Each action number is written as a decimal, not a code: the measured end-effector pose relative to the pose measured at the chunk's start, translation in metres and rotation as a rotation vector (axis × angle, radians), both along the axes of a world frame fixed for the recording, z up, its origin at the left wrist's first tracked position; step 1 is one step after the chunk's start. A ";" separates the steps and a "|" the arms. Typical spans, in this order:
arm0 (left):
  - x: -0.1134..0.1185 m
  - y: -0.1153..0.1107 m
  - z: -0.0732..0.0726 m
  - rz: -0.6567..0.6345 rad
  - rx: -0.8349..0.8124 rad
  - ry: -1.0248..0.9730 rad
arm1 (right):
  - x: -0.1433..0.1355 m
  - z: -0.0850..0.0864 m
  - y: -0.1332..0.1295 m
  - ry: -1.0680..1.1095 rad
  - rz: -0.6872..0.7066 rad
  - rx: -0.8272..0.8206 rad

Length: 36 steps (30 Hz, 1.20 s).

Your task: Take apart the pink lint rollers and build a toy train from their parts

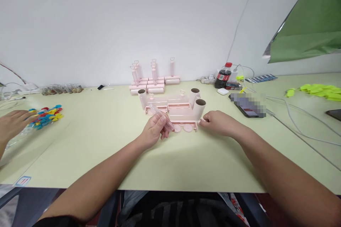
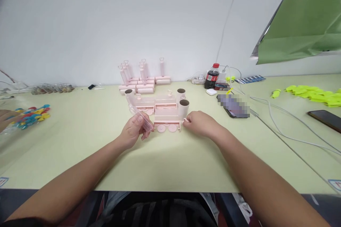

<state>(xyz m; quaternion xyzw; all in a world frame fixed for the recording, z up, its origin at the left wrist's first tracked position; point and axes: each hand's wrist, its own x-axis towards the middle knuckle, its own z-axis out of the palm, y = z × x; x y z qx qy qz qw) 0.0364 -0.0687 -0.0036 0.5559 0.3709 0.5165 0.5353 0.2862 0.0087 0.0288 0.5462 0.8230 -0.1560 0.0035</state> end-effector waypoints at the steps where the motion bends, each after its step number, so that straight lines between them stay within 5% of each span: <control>1: 0.000 0.000 0.001 0.006 0.012 0.018 | -0.002 -0.003 0.002 -0.015 -0.013 0.004; 14: -0.001 -0.001 -0.002 -0.025 0.083 0.230 | -0.002 -0.016 0.016 -0.026 -0.059 0.045; 18: -0.001 -0.003 0.000 0.000 0.037 0.378 | 0.004 -0.007 0.015 0.008 -0.116 0.018; 21: 0.000 -0.003 0.003 0.036 0.053 0.508 | 0.007 0.003 0.006 0.212 -0.172 0.160; 23: 0.002 -0.004 0.004 0.046 0.110 0.584 | 0.002 0.007 -0.004 0.467 -0.111 0.244; 26: 0.006 -0.006 0.005 -0.011 0.184 0.676 | -0.012 0.005 -0.025 0.784 0.178 0.141; 30: 0.010 -0.009 0.005 -0.081 0.255 0.739 | -0.024 0.005 -0.042 0.789 0.392 0.071; 33: 0.009 -0.008 0.004 -0.057 0.284 0.737 | -0.015 0.011 -0.033 0.703 0.196 0.201; 36: 0.006 -0.005 0.003 -0.012 0.239 0.691 | 0.000 0.012 -0.011 0.356 -0.085 0.285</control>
